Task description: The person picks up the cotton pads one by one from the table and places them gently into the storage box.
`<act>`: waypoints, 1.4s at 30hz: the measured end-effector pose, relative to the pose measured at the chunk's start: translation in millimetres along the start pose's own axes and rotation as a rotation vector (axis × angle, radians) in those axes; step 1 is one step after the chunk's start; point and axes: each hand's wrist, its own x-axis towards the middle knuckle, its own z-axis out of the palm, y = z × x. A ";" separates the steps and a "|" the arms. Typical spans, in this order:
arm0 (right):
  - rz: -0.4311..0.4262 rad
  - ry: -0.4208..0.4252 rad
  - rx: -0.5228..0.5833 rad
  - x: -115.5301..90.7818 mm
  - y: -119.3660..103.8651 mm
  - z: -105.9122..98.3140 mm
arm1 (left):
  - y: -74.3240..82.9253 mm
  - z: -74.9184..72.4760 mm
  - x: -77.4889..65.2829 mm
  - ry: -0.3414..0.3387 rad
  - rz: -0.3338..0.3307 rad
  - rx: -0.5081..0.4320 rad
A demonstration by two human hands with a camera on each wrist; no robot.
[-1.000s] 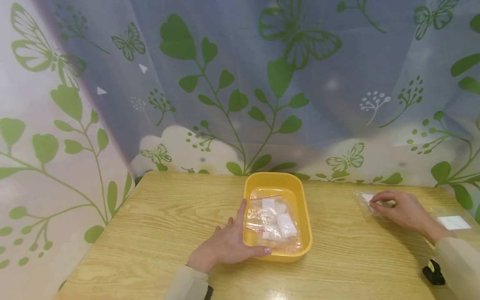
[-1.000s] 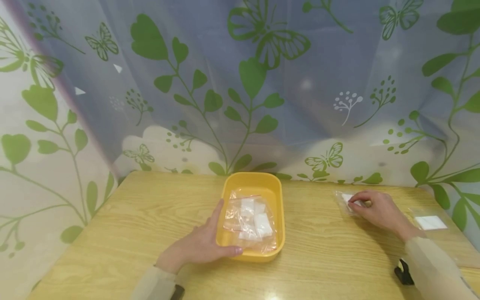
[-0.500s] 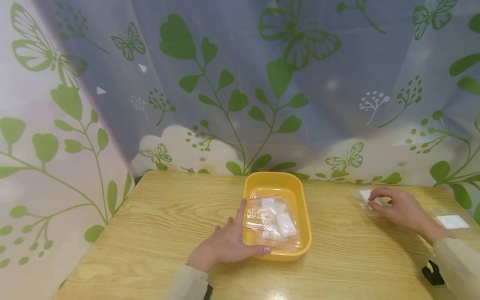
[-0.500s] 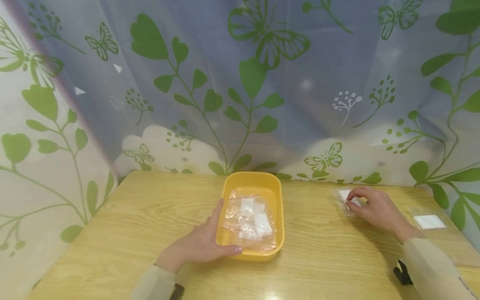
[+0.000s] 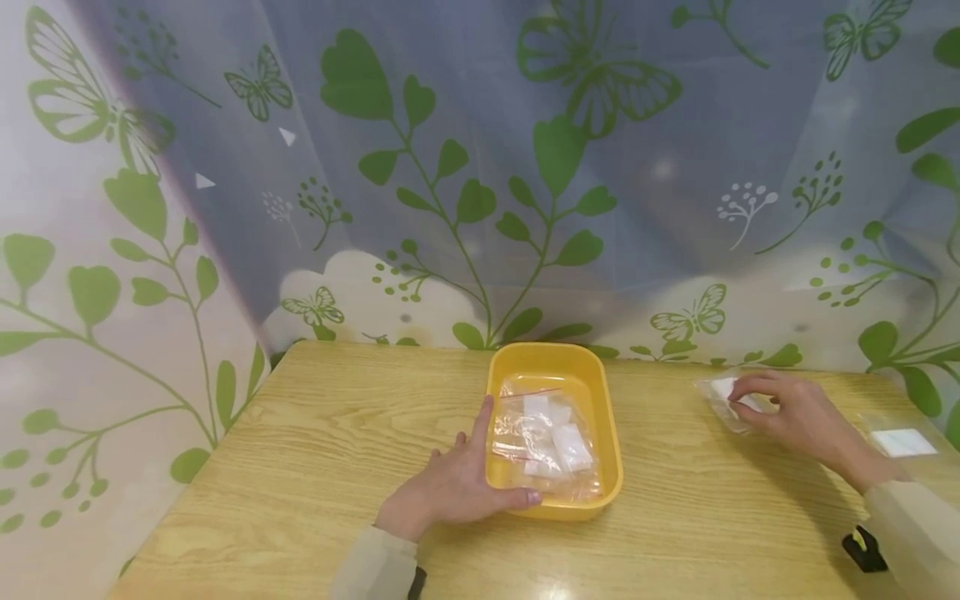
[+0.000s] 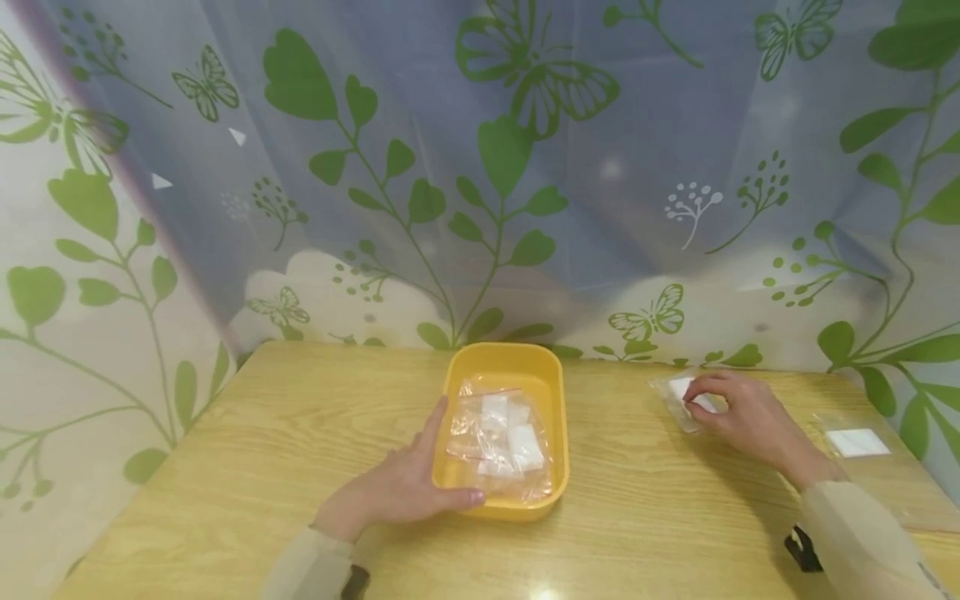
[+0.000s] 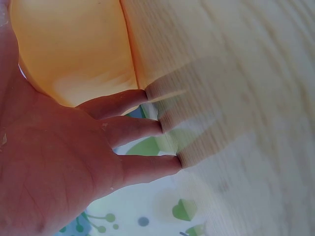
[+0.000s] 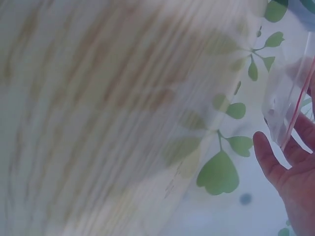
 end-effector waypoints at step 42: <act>-0.207 0.203 0.125 12.7 -50.1 -7.4 | -1.1 -0.4 -0.8 0.006 0.011 -0.027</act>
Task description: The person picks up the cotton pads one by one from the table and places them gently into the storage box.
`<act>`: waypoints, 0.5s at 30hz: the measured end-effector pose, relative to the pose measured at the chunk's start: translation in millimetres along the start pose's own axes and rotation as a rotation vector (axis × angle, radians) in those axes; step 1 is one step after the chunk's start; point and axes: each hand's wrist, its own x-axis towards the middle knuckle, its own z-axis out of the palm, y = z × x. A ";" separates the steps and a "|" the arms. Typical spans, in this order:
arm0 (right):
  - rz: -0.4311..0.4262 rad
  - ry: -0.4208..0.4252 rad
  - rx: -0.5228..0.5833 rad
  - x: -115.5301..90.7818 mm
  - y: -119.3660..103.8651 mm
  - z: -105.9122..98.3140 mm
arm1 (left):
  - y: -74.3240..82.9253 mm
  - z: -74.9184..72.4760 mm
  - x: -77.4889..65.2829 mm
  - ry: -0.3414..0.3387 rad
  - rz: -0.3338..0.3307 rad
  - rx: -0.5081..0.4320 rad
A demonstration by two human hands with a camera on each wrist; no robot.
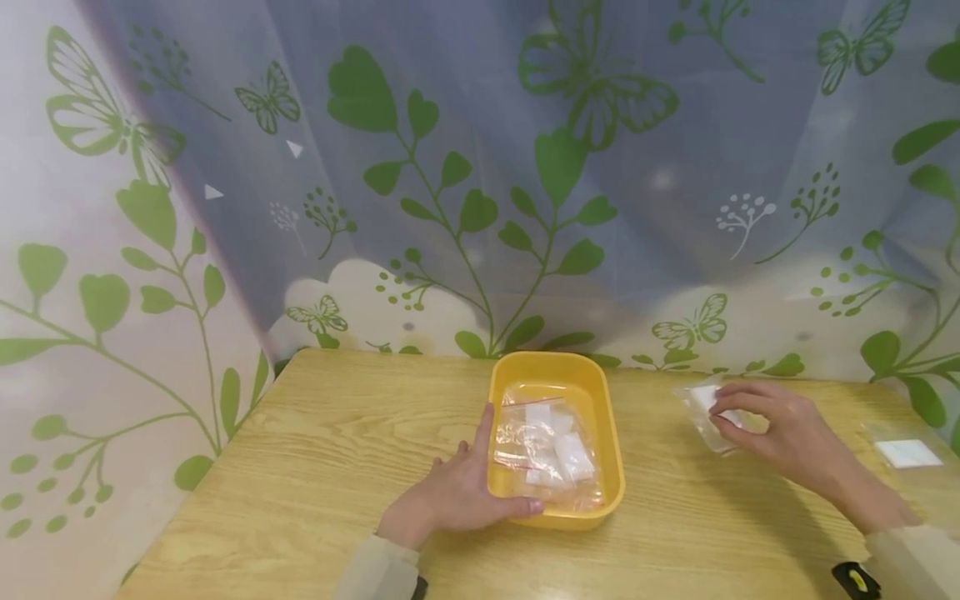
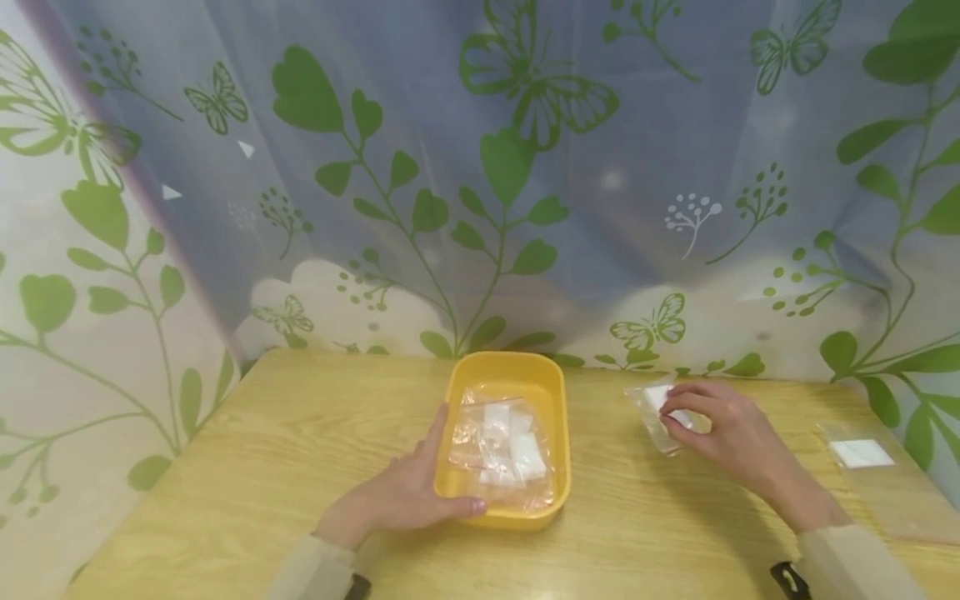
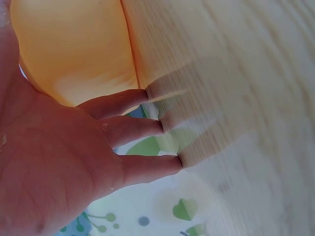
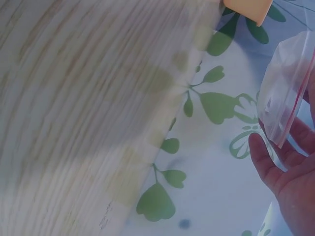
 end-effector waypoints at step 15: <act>-0.042 0.044 0.036 12.0 -19.6 7.9 | -0.5 1.4 0.1 0.000 -0.005 -0.007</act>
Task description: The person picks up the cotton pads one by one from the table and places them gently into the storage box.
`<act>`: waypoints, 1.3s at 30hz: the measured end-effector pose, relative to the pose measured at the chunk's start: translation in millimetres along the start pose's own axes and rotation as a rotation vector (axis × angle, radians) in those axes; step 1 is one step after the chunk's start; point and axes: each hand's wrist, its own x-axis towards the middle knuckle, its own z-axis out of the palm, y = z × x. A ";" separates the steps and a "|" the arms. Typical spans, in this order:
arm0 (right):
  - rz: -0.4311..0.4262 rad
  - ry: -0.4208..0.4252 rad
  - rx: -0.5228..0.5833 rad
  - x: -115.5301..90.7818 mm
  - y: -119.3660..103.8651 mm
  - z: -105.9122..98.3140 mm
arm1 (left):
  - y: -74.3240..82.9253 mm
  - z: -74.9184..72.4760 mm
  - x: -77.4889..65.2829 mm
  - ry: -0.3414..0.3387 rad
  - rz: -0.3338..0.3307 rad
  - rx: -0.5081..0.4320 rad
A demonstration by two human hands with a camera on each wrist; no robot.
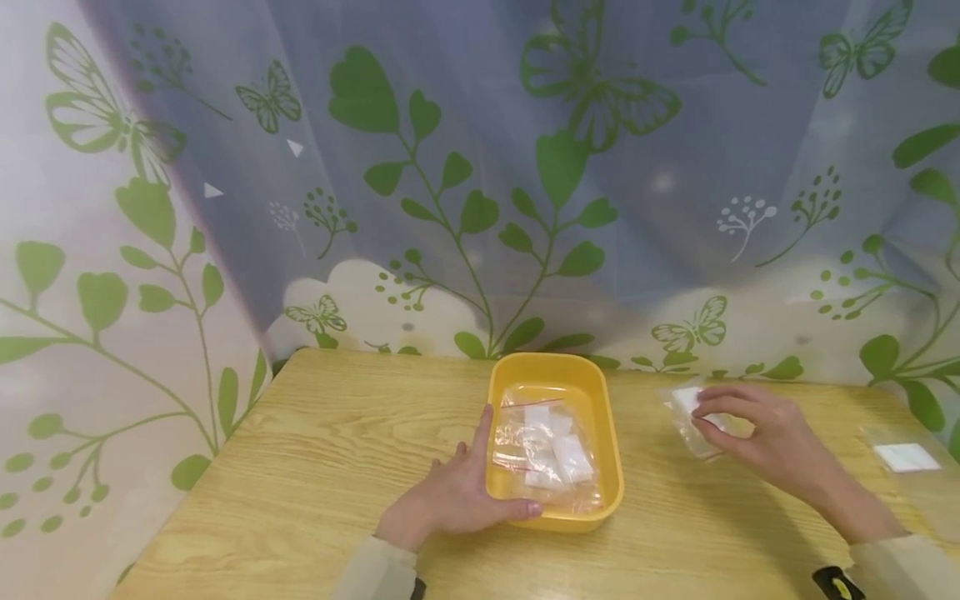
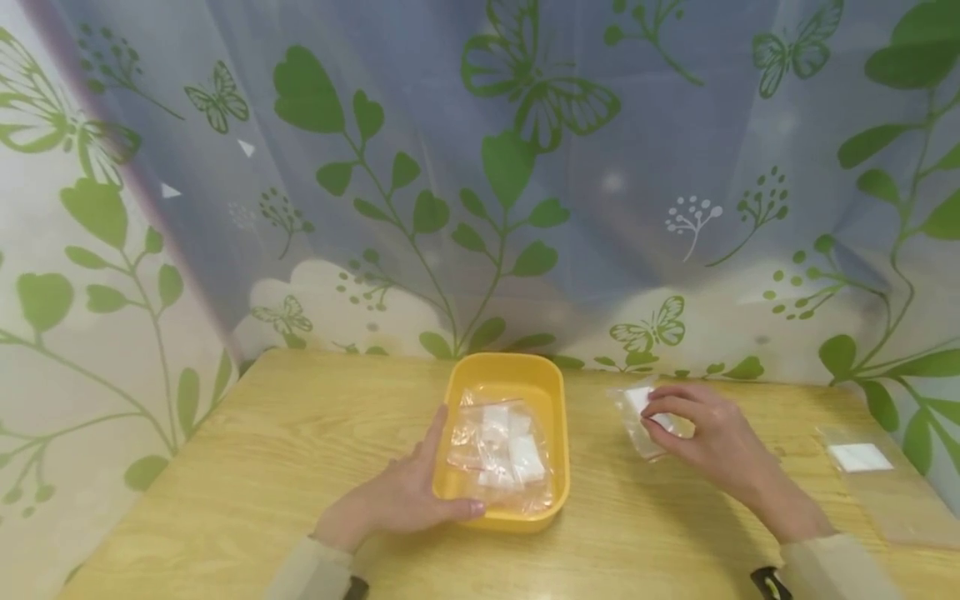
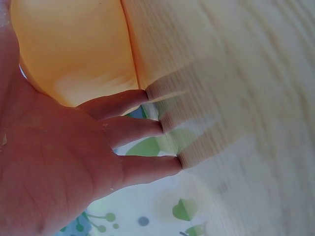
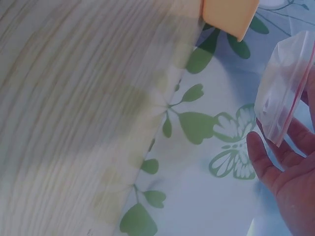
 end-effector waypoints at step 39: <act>0.082 -0.051 0.194 30.5 -48.7 39.1 | 2.2 0.1 -4.5 0.023 0.014 -0.007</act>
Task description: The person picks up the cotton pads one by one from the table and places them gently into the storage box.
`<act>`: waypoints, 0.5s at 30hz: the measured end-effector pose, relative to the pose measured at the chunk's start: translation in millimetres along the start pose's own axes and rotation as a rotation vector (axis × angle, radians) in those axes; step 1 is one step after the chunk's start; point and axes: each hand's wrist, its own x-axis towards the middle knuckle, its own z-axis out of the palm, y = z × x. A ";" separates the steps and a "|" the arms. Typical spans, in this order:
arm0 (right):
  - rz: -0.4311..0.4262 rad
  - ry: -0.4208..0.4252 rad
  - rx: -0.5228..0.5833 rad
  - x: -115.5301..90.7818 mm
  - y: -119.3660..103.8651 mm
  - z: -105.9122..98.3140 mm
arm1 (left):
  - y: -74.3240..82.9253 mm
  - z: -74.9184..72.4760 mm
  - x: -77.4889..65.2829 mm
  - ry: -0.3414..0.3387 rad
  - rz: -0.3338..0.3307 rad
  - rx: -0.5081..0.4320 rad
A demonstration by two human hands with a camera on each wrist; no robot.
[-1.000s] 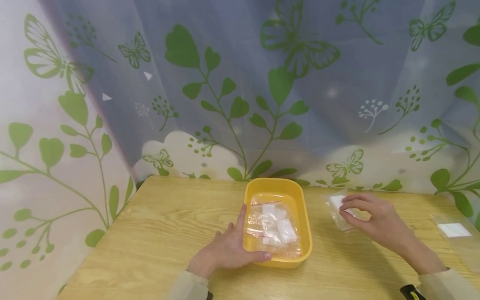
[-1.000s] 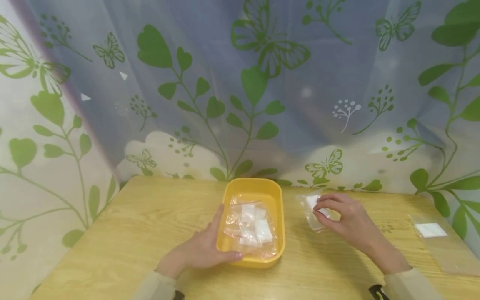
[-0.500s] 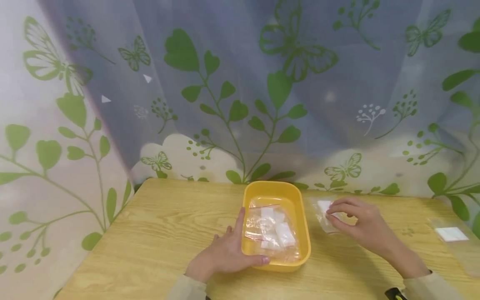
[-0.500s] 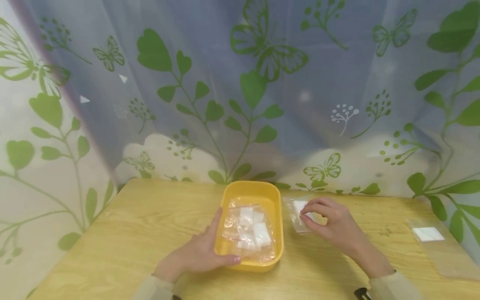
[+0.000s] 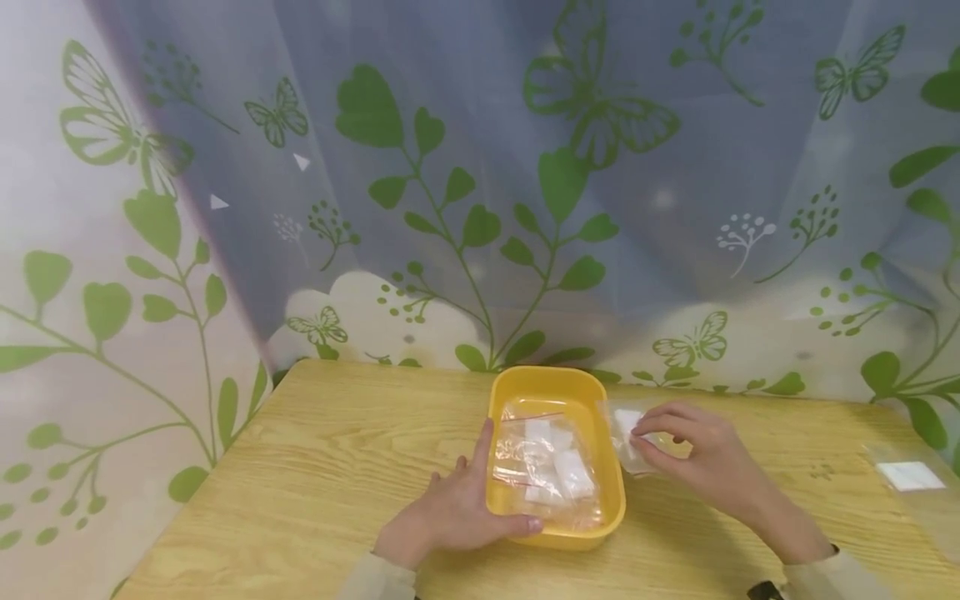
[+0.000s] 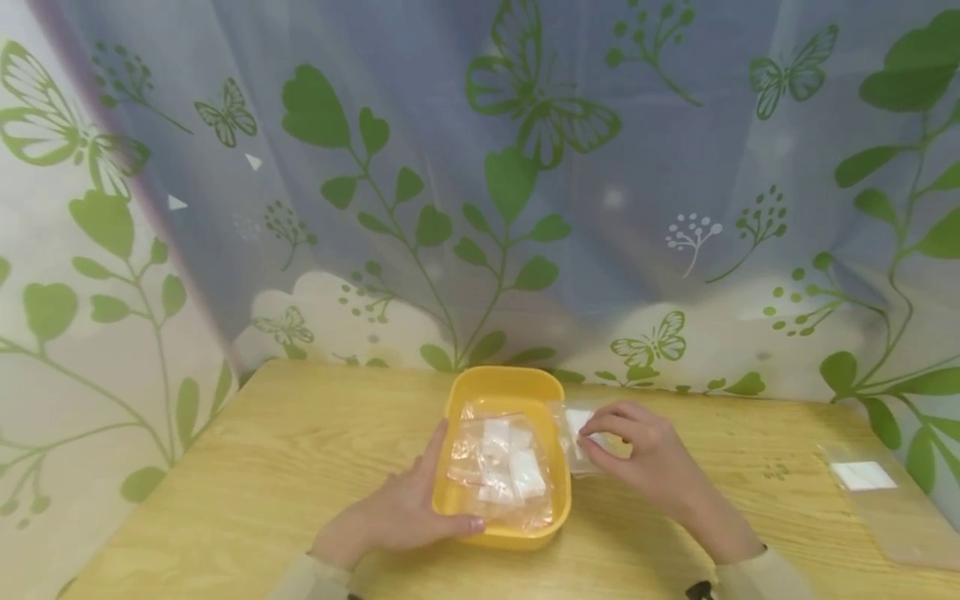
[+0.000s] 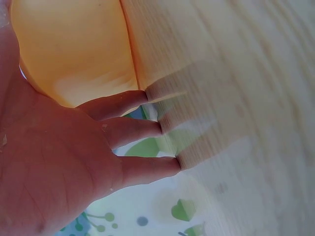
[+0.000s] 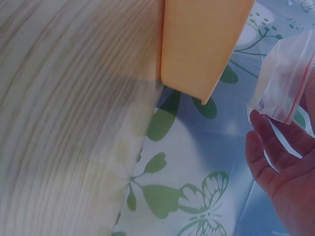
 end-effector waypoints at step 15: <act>0.034 0.022 0.045 18.1 -13.3 23.0 | -1.9 1.3 0.7 0.008 0.005 0.001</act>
